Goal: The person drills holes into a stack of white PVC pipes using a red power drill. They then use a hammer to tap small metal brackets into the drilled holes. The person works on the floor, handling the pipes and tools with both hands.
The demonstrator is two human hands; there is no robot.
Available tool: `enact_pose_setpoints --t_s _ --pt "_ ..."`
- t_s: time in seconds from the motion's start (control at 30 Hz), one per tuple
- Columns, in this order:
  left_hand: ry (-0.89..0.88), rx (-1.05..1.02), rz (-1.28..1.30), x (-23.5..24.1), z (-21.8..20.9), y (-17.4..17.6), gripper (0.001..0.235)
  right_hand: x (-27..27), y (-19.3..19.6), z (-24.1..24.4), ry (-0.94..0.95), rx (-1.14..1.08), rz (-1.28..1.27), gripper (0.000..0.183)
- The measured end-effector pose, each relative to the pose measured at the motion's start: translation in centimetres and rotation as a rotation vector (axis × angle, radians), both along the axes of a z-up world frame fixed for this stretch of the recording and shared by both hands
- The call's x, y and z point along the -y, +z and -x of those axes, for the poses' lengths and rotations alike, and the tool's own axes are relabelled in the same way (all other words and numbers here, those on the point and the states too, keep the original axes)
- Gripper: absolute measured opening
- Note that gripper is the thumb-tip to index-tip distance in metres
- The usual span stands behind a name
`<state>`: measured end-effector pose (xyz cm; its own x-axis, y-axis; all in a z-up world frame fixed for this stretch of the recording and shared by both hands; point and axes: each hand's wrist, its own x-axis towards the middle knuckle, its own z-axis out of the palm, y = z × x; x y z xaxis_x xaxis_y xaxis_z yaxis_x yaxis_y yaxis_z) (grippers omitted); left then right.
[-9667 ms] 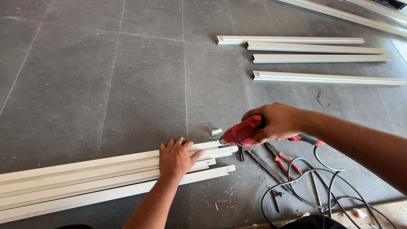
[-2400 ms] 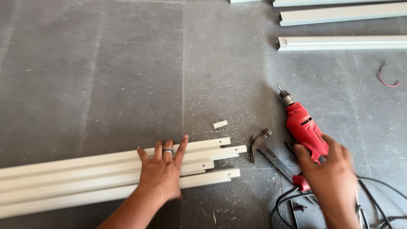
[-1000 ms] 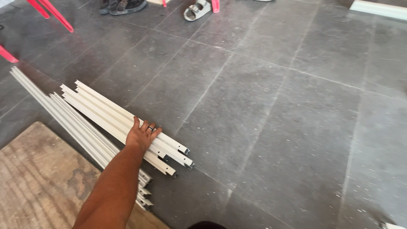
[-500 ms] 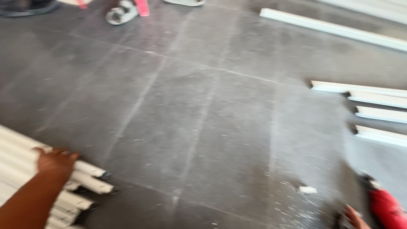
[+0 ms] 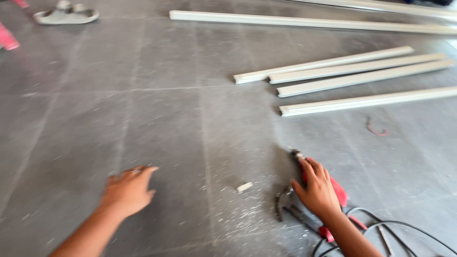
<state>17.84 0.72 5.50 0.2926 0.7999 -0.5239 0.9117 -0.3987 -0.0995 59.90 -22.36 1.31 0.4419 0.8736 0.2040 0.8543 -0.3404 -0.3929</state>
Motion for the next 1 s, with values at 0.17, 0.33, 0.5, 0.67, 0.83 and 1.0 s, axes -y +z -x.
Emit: enact_pose_setpoints --t_s 0.17,0.33,0.5,0.67,0.83,1.0 --pt "-0.151 0.277 -0.043 -0.5 -17.4 -0.1 0.068 -6.3 -0.8 -7.2 -0.207 -0.105 0.070 0.071" --pt "-0.208 0.499 -0.088 -4.3 -32.3 -4.7 0.067 -13.2 -4.4 -14.2 -0.322 -0.192 0.090 0.078" --pt "-0.183 0.694 -0.263 -8.7 -44.2 -8.2 0.070 -18.8 -6.5 -17.9 -0.336 -0.200 -0.053 0.088" --pt "-0.174 0.657 -0.323 -14.9 -51.5 -9.0 0.076 -20.2 -7.6 -17.3 -0.283 -0.056 0.074 0.077" --pt "-0.137 0.505 -0.255 -20.5 -56.0 -9.4 0.094 -20.3 -6.7 -17.2 -0.233 0.039 0.092 0.079" --pt "-0.027 0.451 -0.180 -24.5 -56.6 -11.0 0.100 -20.3 -6.2 -16.4 -0.271 -0.038 0.187 0.078"
